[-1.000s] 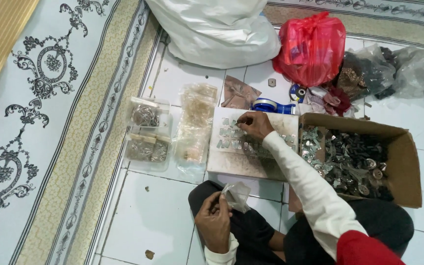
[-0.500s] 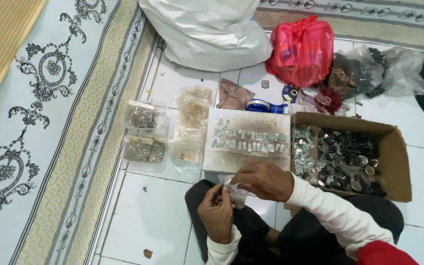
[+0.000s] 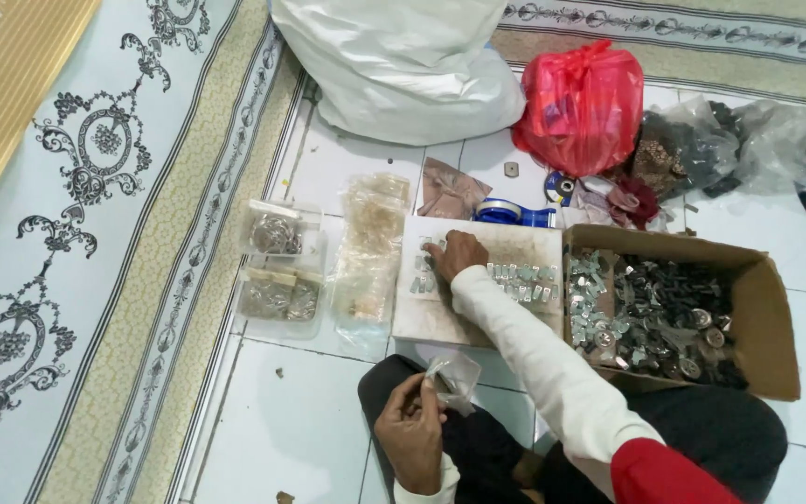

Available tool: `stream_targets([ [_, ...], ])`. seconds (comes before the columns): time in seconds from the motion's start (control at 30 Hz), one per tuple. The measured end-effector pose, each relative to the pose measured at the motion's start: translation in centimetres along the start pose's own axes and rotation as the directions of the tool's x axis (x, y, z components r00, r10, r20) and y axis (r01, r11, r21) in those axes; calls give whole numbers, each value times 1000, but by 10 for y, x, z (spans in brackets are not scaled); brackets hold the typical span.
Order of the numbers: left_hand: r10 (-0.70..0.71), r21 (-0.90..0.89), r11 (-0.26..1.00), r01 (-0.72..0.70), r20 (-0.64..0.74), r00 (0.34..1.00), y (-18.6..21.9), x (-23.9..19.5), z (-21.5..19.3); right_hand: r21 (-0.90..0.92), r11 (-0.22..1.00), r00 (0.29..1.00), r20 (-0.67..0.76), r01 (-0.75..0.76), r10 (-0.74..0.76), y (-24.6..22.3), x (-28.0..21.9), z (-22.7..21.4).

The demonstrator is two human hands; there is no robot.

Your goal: The person sits on the floor and organizes small metal hardware pieces. They pick up items from a cardboard box and arrange them in rows on a white board, then place them into a small plastic bag.

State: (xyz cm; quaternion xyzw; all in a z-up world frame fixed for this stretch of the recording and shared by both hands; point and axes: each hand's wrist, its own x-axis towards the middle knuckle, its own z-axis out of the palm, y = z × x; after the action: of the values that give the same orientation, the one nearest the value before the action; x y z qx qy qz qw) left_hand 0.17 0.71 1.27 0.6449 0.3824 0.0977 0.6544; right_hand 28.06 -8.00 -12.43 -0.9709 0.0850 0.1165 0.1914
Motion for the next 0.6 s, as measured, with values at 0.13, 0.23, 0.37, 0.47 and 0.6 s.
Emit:
stream_targets([
  [0.13, -7, 28, 1000, 7, -26, 1000, -7, 9, -8, -27, 1000, 999, -50, 8, -9, -14, 11, 28],
  [0.23, -63, -17, 998, 62, -16, 998, -5, 13, -13, -11, 997, 992, -105, 75, -76, -13, 20, 44],
  [0.37, -130, 20, 991, 130, -11, 992, -2, 12, -13, 10, 990, 981, -139, 141, -138, -1, 31, 57],
  [0.47, -133, 0, 991, 133, -7, 991, -6, 13, -13, -99, 975, 957, -192, 200, -216, 10, 43, 73],
  [0.6, -62, 51, 997, 63, -11, 998, -10, 13, -16, -195, 930, 910, -219, 313, -352, 24, 52, 81],
])
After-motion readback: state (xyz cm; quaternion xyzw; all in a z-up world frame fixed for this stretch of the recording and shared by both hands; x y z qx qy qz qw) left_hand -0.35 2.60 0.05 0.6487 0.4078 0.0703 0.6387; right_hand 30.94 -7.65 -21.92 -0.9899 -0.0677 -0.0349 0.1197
